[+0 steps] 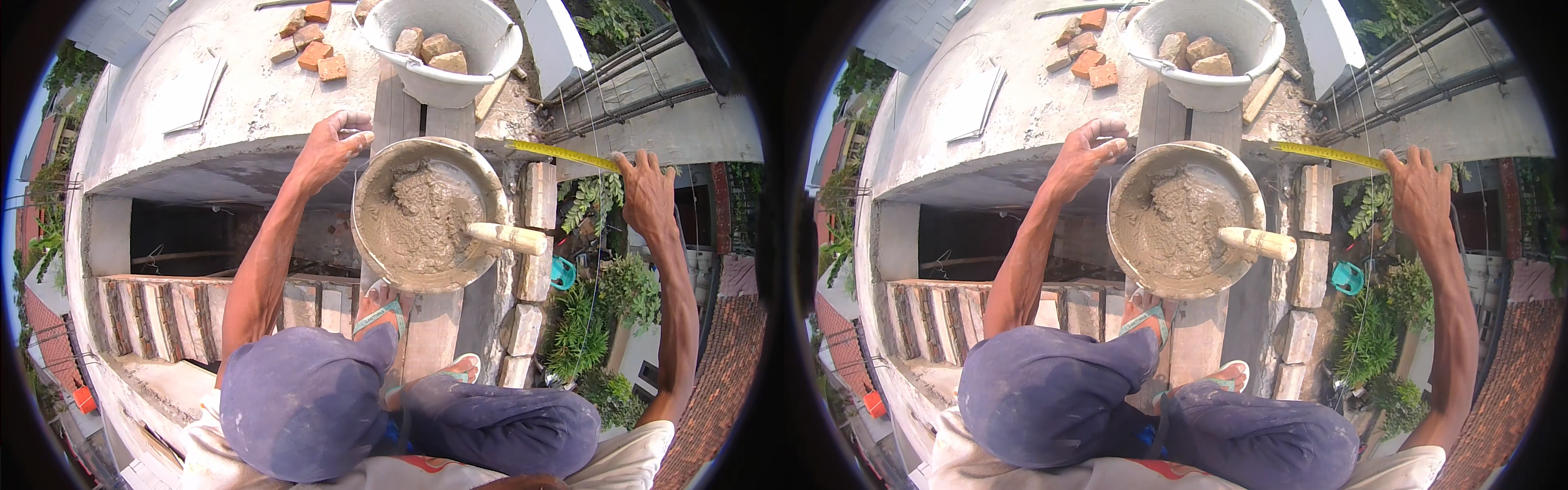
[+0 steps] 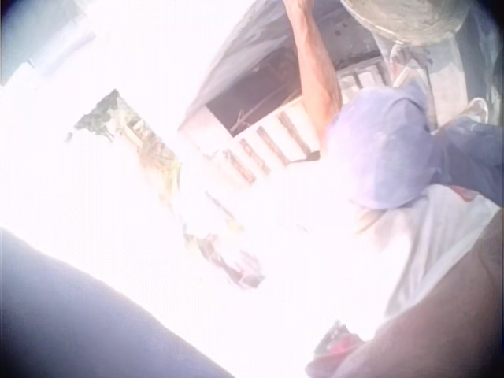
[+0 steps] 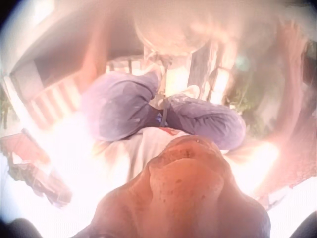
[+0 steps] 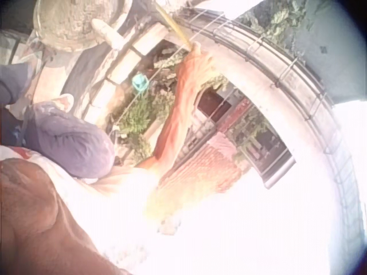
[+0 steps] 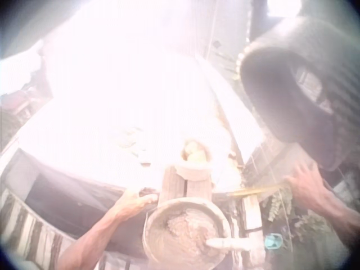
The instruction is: The person scoops mortar from a bucket with a trowel and applies it to a wall, then places bricks one by one along a guide string. They repeatedly pick up bricks, apply mortar, and set them in place, occasionally adjusting the string and tapping bricks to align them.
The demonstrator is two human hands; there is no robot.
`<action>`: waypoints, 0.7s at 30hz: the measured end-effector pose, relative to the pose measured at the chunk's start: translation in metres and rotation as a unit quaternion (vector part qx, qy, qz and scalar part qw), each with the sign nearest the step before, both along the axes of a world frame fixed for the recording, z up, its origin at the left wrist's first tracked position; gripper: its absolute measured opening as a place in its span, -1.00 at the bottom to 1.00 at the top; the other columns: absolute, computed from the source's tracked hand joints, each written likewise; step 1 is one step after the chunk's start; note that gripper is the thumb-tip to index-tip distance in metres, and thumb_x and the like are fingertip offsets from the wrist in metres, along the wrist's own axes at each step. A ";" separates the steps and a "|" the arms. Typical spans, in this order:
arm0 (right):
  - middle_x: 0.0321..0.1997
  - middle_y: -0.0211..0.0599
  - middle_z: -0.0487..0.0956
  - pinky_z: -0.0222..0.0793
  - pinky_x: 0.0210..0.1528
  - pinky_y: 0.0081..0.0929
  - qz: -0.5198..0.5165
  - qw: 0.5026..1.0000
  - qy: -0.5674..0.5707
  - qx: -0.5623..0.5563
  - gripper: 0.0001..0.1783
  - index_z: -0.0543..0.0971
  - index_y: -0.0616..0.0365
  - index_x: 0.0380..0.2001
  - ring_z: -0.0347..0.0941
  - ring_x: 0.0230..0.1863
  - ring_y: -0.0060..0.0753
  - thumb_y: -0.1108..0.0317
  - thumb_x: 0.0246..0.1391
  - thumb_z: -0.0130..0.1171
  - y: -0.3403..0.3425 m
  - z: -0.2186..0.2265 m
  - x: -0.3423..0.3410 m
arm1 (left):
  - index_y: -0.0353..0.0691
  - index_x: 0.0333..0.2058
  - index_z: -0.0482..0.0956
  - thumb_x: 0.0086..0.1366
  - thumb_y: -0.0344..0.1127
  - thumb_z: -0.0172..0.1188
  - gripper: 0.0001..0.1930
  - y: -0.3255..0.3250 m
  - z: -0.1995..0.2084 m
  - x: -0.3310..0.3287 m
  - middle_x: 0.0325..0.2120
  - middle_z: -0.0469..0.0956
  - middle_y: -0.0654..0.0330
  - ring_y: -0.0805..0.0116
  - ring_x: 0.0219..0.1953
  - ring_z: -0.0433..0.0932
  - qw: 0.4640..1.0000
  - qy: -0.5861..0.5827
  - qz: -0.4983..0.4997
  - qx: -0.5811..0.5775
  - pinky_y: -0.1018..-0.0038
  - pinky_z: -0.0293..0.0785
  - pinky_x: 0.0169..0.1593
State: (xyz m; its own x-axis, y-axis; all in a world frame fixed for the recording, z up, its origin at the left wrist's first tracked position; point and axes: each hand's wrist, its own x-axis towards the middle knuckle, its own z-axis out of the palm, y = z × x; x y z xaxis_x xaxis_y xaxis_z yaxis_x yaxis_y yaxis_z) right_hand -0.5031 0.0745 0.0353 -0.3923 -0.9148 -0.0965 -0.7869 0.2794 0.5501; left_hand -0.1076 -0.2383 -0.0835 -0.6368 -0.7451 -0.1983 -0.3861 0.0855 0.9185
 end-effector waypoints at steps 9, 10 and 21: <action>0.16 -0.05 0.48 0.38 0.21 0.49 -0.005 0.992 -0.126 0.005 -0.30 0.44 0.05 0.25 0.38 0.34 0.17 0.63 -0.03 0.23 -0.060 -0.033 0.018 | -0.36 0.22 0.54 0.44 -0.19 0.33 -0.51 -0.005 -0.008 0.013 0.09 0.65 0.04 0.30 0.08 0.63 0.999 -0.047 -0.009 0.019 0.30 0.56 0.16; 0.20 0.00 0.49 0.38 0.24 0.42 -0.026 0.980 -0.195 0.006 -0.29 0.43 0.08 0.28 0.39 0.34 0.17 0.53 -0.02 0.29 -0.076 -0.038 0.027 | -0.36 0.23 0.54 0.45 -0.18 0.32 -0.50 -0.007 -0.010 0.017 0.09 0.64 0.05 0.30 0.08 0.63 0.998 -0.051 -0.008 0.023 0.31 0.55 0.16; 0.26 0.27 0.54 0.36 0.37 -0.05 -0.071 0.770 -0.631 -0.060 0.11 0.42 0.40 0.28 0.49 0.28 0.22 -0.13 -0.19 0.61 -0.214 -0.177 0.072 | -0.29 0.25 0.52 0.53 0.26 0.11 -0.32 0.028 -0.017 0.027 0.06 0.63 0.12 0.33 0.09 0.58 0.989 -0.020 -0.030 0.143 0.31 0.50 0.19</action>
State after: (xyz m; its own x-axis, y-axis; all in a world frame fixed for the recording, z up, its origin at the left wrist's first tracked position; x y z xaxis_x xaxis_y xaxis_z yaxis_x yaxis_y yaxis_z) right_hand -0.4311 -0.1398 -0.1416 -0.1524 -0.9036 -0.4004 -0.6306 0.4008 -0.6646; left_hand -0.0802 -0.2105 -0.1005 -0.6649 -0.6164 -0.4219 -0.4249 -0.1525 0.8923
